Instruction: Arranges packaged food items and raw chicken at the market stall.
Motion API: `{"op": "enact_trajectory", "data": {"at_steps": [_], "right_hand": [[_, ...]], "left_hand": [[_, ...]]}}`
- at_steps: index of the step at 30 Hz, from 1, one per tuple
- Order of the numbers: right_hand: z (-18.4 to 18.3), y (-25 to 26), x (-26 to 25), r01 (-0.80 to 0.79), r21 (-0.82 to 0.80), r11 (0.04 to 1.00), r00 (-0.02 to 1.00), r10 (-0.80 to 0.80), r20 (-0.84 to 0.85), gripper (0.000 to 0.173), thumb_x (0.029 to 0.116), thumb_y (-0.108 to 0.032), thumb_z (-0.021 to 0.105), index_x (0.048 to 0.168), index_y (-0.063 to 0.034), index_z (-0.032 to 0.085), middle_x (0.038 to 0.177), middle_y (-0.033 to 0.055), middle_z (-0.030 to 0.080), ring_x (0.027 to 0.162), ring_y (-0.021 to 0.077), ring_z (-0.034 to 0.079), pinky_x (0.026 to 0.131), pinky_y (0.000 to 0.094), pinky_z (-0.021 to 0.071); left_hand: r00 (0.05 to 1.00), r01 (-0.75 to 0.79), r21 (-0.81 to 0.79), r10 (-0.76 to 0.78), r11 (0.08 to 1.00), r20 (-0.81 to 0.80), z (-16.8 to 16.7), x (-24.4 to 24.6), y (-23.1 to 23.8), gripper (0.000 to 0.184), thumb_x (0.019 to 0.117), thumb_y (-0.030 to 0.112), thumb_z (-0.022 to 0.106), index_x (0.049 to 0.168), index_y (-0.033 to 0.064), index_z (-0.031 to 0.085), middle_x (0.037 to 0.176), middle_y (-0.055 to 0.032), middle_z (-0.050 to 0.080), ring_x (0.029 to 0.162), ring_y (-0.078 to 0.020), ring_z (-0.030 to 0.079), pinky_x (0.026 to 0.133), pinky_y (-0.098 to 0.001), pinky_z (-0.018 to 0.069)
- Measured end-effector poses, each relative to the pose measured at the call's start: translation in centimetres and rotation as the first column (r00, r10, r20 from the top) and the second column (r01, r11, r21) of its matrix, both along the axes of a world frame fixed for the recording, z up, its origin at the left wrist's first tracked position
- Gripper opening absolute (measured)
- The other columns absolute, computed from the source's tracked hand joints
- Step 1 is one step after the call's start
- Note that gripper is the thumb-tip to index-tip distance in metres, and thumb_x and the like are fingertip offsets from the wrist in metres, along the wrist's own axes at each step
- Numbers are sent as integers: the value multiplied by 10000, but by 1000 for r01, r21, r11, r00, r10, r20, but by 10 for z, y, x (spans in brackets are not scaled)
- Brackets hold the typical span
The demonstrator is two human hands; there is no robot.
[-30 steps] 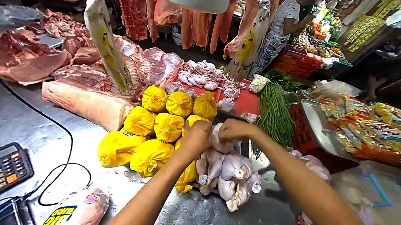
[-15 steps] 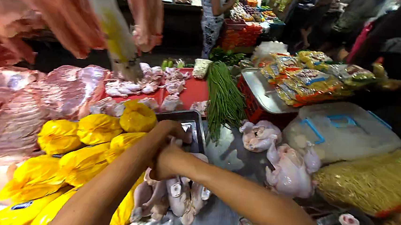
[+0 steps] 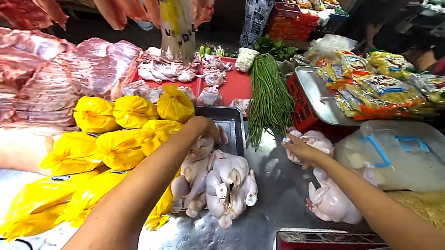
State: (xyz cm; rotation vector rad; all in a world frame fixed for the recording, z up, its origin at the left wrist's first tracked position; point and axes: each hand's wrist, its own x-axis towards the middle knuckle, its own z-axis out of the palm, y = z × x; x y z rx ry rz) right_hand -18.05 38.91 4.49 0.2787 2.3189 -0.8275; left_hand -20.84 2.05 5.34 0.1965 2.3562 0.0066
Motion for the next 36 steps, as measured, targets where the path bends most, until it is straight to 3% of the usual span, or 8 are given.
{"op": "enact_trajectory", "data": {"at_steps": [4,6,10,15,22,30,34,36], "right_hand": [[-20,-12,15,-54,190,980,993,73,-96,535,1072,-504,452,1137,-8,641,1008,213,618,895,345,599,799,578,470],[-6,0,16,-62,275,959,978,114,-177,510,1046,-445,517,1052,27,710,1041,258,690,1011,412,661,906,650,485],[71,13,15,-28,291,956,920,138,-366,403,984,-335,616,984,58,707,984,263,686,964,409,659,856,666,489],[161,0,10,25,134,991,902,35,-431,261,962,-218,621,742,-80,603,613,-9,494,512,88,439,506,309,399],[212,-63,18,-330,-23,944,783,260,-565,362,897,-105,616,551,-147,517,502,-35,484,440,60,411,449,246,332],[81,-204,6,-509,46,860,806,495,-325,323,935,-329,676,814,-31,707,788,135,675,778,291,659,730,569,528],[49,-233,13,-482,6,876,855,472,-215,367,927,-389,627,737,-75,615,749,90,610,755,253,605,681,540,469],[49,-223,14,-419,-97,903,896,394,-203,338,936,-342,635,735,-72,602,715,62,573,676,197,558,632,462,455]], "left_hand": [[997,-54,33,56,998,-49,8,4,-4,545,897,621,644,1130,142,760,1098,-181,728,1094,-398,669,906,-699,486],[996,-72,48,74,996,-56,8,2,-6,542,877,610,672,1116,132,760,1106,-189,723,1093,-407,665,897,-699,487],[989,-125,106,133,986,-70,15,8,-12,512,866,560,712,978,63,757,1067,-206,716,1068,-405,665,872,-683,495],[981,-144,177,164,974,-107,12,8,-17,449,846,507,746,998,84,765,1069,-206,716,1054,-406,669,870,-681,500],[989,-78,250,108,965,-105,18,11,-33,358,908,390,716,1183,164,748,1116,-173,725,1078,-387,674,903,-674,498],[973,-141,304,189,942,-135,8,20,-22,292,961,311,619,1135,120,755,1060,-192,730,1030,-401,681,866,-685,499],[948,-170,422,264,891,-176,1,27,-21,382,1037,234,517,1381,125,644,1384,-187,620,1336,-441,516,1070,-734,348],[938,-180,537,309,824,-160,6,29,-16,423,1094,287,414,1445,134,593,1366,-205,627,1293,-420,549,1057,-683,368]]}}
